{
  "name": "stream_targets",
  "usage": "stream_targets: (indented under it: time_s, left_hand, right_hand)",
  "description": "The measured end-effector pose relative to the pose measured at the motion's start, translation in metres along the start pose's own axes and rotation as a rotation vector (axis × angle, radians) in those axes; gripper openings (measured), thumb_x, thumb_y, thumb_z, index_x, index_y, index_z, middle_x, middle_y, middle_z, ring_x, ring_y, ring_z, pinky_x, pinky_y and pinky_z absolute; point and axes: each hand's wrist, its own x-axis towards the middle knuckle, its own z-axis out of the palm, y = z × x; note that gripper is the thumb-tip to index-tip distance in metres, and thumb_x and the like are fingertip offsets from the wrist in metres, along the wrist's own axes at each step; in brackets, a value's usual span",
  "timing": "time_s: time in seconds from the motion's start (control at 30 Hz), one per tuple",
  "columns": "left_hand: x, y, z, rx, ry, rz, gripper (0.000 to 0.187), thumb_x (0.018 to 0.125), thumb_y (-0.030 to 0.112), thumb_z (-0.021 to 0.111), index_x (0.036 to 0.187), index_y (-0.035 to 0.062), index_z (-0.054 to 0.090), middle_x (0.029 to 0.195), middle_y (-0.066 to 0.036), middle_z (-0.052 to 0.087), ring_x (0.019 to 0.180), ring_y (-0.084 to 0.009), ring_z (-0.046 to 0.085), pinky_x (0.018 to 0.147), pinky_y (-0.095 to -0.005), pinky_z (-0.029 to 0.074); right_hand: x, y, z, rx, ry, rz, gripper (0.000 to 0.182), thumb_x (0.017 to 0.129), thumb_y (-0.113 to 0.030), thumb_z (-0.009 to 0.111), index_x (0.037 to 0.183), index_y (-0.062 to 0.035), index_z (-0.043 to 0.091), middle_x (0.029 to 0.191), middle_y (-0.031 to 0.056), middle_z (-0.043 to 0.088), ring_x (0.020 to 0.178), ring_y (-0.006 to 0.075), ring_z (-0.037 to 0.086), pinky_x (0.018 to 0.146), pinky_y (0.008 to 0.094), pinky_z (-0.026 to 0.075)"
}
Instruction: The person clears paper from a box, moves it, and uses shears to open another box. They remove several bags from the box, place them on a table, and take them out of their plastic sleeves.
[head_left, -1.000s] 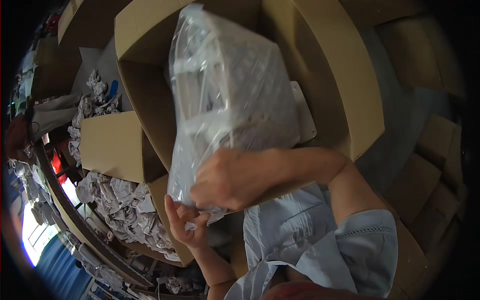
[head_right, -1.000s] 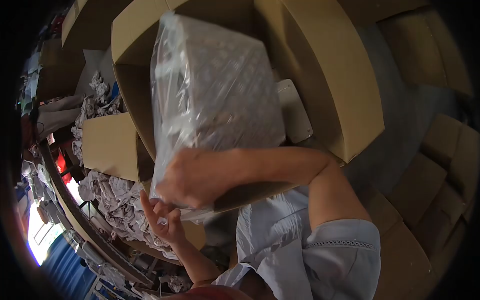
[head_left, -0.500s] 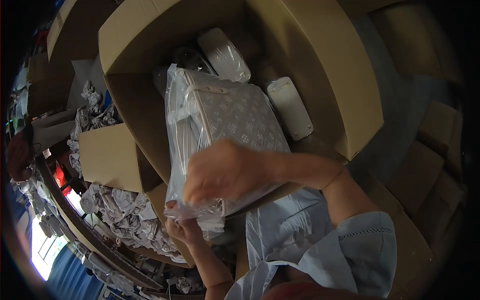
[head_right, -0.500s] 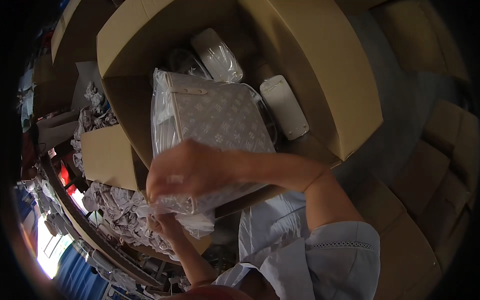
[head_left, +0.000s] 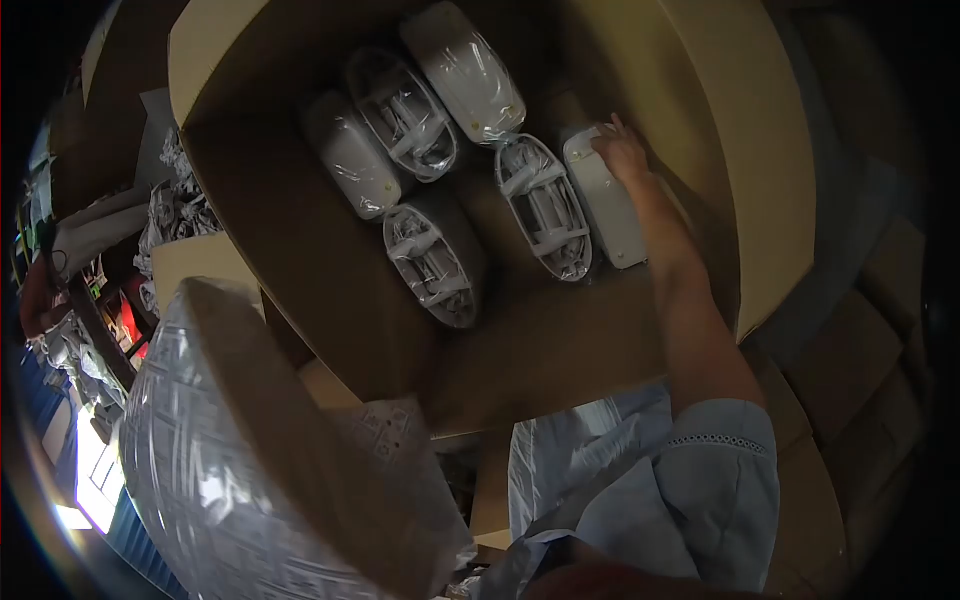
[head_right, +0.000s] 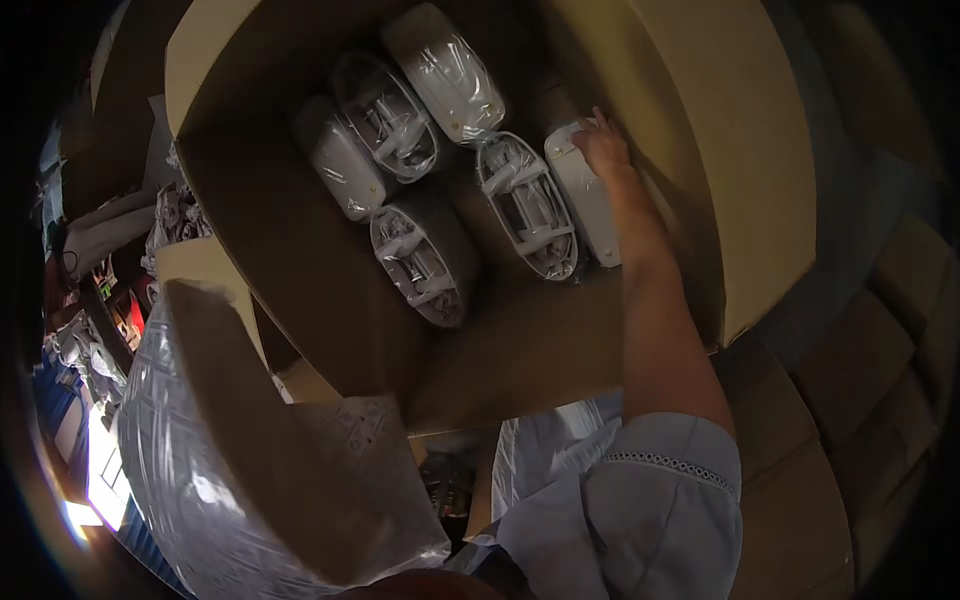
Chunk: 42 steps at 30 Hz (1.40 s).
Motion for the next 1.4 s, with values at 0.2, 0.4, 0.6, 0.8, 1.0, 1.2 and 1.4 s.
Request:
stream_targets:
  time_s: [0.2, 0.4, 0.6, 0.8, 1.0, 1.2, 1.4]
  left_hand:
    - [-0.011, -0.015, -0.037, 0.042, 0.023, -0.026, 0.021, 0.082, 0.024, 0.050, 0.081, 0.0025, 0.052, 0.077, -0.004, 0.054, 0.065, -0.0109, 0.051, 0.054, -0.0236, 0.039]
    - [-0.013, -0.030, -0.069, 0.103, 0.021, -0.013, 0.021, 0.082, 0.024, 0.049, 0.084, 0.0027, 0.052, 0.078, -0.004, 0.054, 0.067, -0.0108, 0.051, 0.056, -0.0235, 0.040]
    - [-0.016, -0.052, -0.108, 0.169, 0.057, 0.003, 0.021, 0.083, 0.023, 0.048, 0.087, 0.0029, 0.052, 0.079, -0.004, 0.054, 0.068, -0.0106, 0.051, 0.058, -0.0234, 0.040]
    - [-0.026, -0.077, -0.140, 0.263, 0.089, -0.011, 0.022, 0.084, 0.023, 0.048, 0.090, 0.0031, 0.053, 0.080, -0.004, 0.054, 0.070, -0.0104, 0.052, 0.060, -0.0233, 0.041]
    - [-0.048, -0.097, -0.172, 0.316, 0.100, -0.069, 0.022, 0.085, 0.023, 0.047, 0.093, 0.0033, 0.053, 0.080, -0.004, 0.055, 0.072, -0.0103, 0.052, 0.061, -0.0232, 0.042]
    - [-0.076, -0.080, -0.218, 0.370, 0.154, -0.091, 0.023, 0.085, 0.023, 0.046, 0.096, 0.0035, 0.053, 0.081, -0.004, 0.055, 0.074, -0.0101, 0.052, 0.063, -0.0231, 0.042]
    - [-0.130, -0.078, -0.265, 0.363, 0.243, -0.166, 0.025, 0.086, 0.023, 0.046, 0.099, 0.0037, 0.054, 0.082, -0.004, 0.055, 0.076, -0.0100, 0.052, 0.065, -0.0230, 0.043]
  right_hand:
    - [0.008, -0.038, -0.013, 0.482, 0.257, -0.011, 0.019, 0.083, -0.025, 0.050, 0.085, -0.0082, 0.059, 0.095, 0.0151, 0.059, 0.093, 0.0312, 0.054, 0.078, 0.0398, 0.043]
    - [0.024, -0.134, -0.062, 0.284, -0.095, -0.249, 0.027, 0.081, -0.033, 0.053, 0.088, -0.0075, 0.054, 0.085, 0.0144, 0.061, 0.080, 0.0321, 0.058, 0.070, 0.0416, 0.044]
    - [0.053, -0.193, -0.025, 0.146, -0.278, -0.291, 0.054, 0.074, -0.045, 0.057, 0.112, -0.0077, 0.050, 0.090, 0.0133, 0.062, 0.088, 0.0285, 0.058, 0.075, 0.0388, 0.044]
    - [0.054, -0.246, 0.008, -0.004, -0.511, -0.179, 0.065, 0.068, -0.063, 0.050, 0.099, -0.0077, 0.063, 0.095, 0.0125, 0.062, 0.092, 0.0243, 0.058, 0.078, 0.0339, 0.045]
    - [0.036, -0.256, 0.004, -0.120, -0.512, -0.186, 0.059, 0.071, -0.059, 0.047, 0.093, -0.0074, 0.065, 0.093, 0.0116, 0.063, 0.090, 0.0241, 0.059, 0.076, 0.0339, 0.045]
    - [0.026, -0.248, 0.038, -0.075, -0.408, -0.072, 0.037, 0.073, -0.035, 0.047, 0.089, -0.0079, 0.066, 0.092, 0.0118, 0.063, 0.086, 0.0262, 0.061, 0.074, 0.0365, 0.046]
    - [-0.016, -0.206, -0.031, -0.075, -0.268, -0.071, 0.034, 0.076, -0.031, 0.043, 0.077, -0.0059, 0.066, 0.079, 0.0169, 0.062, 0.075, 0.0333, 0.060, 0.067, 0.0420, 0.047]
